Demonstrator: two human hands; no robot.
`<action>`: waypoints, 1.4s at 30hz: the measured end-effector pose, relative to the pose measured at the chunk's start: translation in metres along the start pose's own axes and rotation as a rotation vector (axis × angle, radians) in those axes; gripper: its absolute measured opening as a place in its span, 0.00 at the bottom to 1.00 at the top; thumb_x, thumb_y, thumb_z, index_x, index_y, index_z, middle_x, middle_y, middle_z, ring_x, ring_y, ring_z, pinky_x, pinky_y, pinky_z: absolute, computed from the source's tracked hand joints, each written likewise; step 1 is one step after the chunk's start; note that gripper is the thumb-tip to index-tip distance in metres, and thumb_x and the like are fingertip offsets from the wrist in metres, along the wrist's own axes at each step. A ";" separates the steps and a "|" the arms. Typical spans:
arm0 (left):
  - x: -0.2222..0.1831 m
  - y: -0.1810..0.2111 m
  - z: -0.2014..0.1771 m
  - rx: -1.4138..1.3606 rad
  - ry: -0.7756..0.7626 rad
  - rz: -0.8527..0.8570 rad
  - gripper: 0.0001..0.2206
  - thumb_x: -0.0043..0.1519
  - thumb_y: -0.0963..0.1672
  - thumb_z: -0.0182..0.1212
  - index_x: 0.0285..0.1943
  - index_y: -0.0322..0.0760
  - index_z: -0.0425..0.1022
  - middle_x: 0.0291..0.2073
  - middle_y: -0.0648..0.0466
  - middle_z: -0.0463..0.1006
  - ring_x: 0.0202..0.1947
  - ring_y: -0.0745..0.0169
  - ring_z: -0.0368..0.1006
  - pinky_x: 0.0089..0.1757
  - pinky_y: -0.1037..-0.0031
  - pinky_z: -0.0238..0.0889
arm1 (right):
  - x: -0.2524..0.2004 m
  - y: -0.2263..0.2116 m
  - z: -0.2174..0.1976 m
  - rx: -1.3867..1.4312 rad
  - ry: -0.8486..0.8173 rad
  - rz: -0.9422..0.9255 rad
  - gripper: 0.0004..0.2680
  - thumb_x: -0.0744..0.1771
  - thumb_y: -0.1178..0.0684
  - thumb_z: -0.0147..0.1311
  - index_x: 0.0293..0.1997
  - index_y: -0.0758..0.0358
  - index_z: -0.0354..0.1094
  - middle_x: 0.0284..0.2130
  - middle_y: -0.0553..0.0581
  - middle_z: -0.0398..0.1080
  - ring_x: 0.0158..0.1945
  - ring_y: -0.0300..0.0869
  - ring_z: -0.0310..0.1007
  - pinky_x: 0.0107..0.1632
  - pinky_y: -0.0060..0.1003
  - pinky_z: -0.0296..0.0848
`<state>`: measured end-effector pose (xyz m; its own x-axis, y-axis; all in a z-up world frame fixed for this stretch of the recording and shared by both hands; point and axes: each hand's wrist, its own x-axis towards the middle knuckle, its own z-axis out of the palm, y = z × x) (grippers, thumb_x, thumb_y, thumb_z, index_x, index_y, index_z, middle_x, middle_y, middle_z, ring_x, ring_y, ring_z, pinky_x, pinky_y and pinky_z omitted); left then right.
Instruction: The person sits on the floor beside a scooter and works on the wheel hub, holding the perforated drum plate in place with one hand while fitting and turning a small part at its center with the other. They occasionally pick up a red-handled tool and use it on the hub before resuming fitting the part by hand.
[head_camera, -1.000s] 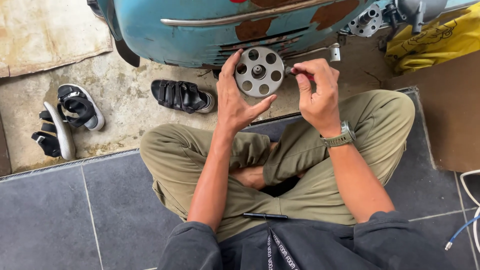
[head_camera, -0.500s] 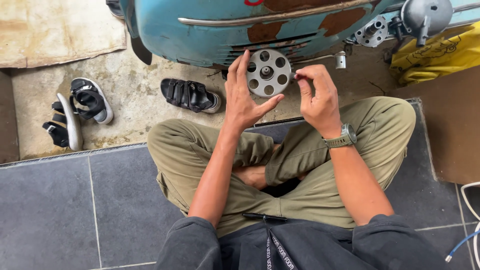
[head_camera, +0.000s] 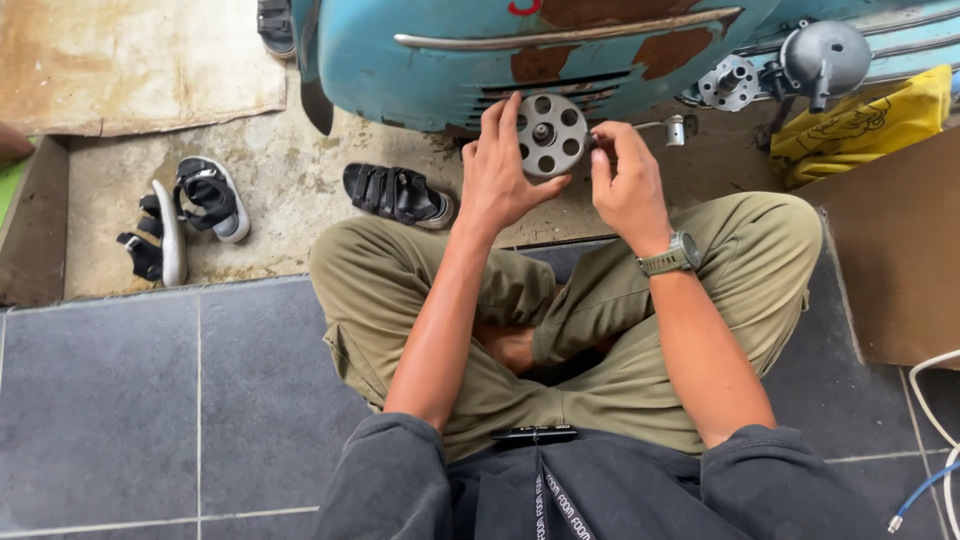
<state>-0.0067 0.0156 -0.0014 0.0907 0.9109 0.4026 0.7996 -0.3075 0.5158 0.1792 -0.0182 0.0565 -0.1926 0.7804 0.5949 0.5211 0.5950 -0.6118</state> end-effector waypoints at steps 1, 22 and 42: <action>-0.001 0.001 -0.002 0.002 0.004 -0.006 0.58 0.44 0.57 0.84 0.78 0.34 0.47 0.69 0.47 0.59 0.59 0.53 0.71 0.53 0.59 0.61 | -0.002 -0.002 0.000 0.004 -0.005 -0.004 0.09 0.67 0.69 0.47 0.52 0.73 0.63 0.42 0.65 0.70 0.40 0.54 0.70 0.45 0.44 0.70; 0.004 0.006 -0.015 -0.145 -0.144 -0.077 0.58 0.43 0.50 0.83 0.81 0.33 0.45 0.68 0.41 0.57 0.51 0.32 0.78 0.46 0.53 0.71 | 0.010 -0.030 -0.006 -0.115 -0.026 -0.020 0.05 0.73 0.63 0.52 0.55 0.69 0.67 0.43 0.63 0.66 0.45 0.61 0.72 0.41 0.46 0.75; 0.011 0.033 -0.034 -0.145 -0.261 -0.218 0.57 0.44 0.45 0.80 0.81 0.33 0.40 0.71 0.38 0.54 0.55 0.25 0.71 0.47 0.46 0.67 | 0.032 -0.012 -0.026 0.030 -0.088 0.098 0.08 0.70 0.67 0.54 0.56 0.74 0.68 0.45 0.70 0.69 0.47 0.63 0.75 0.42 0.47 0.79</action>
<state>0.0008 0.0059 0.0461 0.0909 0.9931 0.0745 0.7265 -0.1173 0.6771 0.1889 -0.0051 0.0964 -0.2148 0.8480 0.4845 0.5158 0.5198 -0.6810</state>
